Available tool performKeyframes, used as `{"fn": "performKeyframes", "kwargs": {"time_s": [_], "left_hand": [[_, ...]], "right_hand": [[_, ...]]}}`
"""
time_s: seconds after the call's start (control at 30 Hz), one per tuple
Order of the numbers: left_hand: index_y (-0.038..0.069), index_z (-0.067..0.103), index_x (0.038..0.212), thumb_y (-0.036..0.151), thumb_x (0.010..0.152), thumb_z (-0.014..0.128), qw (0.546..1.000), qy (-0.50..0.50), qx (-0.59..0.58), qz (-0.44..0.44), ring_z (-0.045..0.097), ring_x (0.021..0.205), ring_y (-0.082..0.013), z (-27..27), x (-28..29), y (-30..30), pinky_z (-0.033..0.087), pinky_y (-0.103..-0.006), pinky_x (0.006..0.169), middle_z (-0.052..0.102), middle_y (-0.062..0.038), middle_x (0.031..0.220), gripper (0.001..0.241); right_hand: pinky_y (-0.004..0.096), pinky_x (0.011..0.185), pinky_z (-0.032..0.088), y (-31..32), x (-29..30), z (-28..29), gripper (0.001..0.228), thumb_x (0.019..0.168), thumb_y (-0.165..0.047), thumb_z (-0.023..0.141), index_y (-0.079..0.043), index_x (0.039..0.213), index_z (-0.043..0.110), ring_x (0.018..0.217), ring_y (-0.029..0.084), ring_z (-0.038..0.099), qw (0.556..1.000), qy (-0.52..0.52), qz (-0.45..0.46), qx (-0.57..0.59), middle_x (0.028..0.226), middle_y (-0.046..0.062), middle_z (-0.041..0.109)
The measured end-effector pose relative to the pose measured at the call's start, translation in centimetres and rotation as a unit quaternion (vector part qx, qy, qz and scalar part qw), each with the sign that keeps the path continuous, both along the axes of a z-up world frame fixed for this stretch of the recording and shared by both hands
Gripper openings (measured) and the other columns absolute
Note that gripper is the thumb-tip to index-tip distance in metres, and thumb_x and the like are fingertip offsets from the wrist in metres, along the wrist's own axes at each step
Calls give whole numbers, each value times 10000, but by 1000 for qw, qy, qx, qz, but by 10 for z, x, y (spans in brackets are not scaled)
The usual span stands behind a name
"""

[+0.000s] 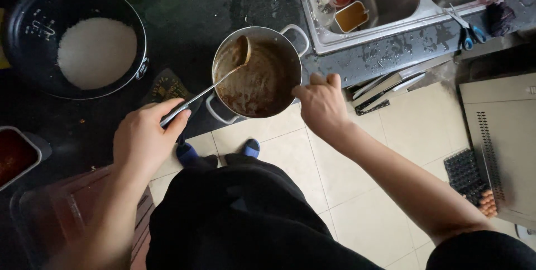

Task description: Preparing sauce in a pot on a stove, transferring it into containers, and cleaning the pot in the sink.

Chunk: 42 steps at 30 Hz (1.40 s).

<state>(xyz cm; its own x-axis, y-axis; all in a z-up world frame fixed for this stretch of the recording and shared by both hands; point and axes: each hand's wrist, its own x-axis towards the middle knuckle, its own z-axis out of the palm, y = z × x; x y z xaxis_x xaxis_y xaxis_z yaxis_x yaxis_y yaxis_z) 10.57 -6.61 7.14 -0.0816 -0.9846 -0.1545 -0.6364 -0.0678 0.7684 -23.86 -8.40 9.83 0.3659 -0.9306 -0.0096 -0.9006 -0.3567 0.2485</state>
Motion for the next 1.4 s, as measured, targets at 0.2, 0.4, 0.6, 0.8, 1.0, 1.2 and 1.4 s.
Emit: {"fn": "performKeyframes", "kwargs": {"time_s": [0.2,0.4,0.6,0.8,1.0,1.2,1.4], "left_hand": [[130,773,1146,350,930,708,998,16,-60,-10,720,860,-342,-8,4,4,547,-425,727,754,-132,984,315],[120,771,1143,320,934,714,998,32,-46,11,728,852,-331,-6,12,7,549,-417,715,758,-131,993,295],[134,775,1143,317,944,712,999,29,-19,10,736,827,-311,-7,13,8,554,-402,710,759,-126,968,277],[131,774,1141,312,934,719,999,31,-27,13,737,820,-308,-1,9,7,549,-401,705,762,-119,986,280],[137,782,1136,310,927,722,1000,24,-8,2,735,840,-314,0,6,4,546,-401,711,761,-123,967,279],[129,776,1136,310,931,726,999,18,-43,-4,735,836,-312,1,3,2,546,-398,707,763,-120,984,277],[140,778,1151,321,935,727,999,28,-22,-3,730,853,-312,-3,1,-1,552,-398,715,755,-127,987,287]], "right_hand": [[454,977,369,-1,20,0,298,993,-20,501,-119,1082,767,971,234,648,989,9,-132,62,795,111,747],[450,912,398,36,34,-11,248,962,-92,546,-144,983,788,806,232,643,991,-74,-111,18,783,124,748],[437,855,389,44,32,-30,213,964,-105,621,-103,1097,787,747,223,633,988,-101,-99,-60,724,100,718],[410,829,355,40,26,-37,178,970,-119,659,-115,1099,782,782,196,630,973,-208,-86,-42,771,65,736],[407,840,346,43,28,-35,173,939,-165,698,-192,1070,807,813,183,612,973,-212,-85,-26,793,17,724],[385,865,323,10,10,-46,154,949,-196,712,-226,1058,817,883,196,551,967,-242,-58,-46,844,-20,714],[382,867,281,-9,-9,-22,186,952,-147,682,-238,1024,827,902,168,500,974,-221,10,38,815,-89,735]]}}
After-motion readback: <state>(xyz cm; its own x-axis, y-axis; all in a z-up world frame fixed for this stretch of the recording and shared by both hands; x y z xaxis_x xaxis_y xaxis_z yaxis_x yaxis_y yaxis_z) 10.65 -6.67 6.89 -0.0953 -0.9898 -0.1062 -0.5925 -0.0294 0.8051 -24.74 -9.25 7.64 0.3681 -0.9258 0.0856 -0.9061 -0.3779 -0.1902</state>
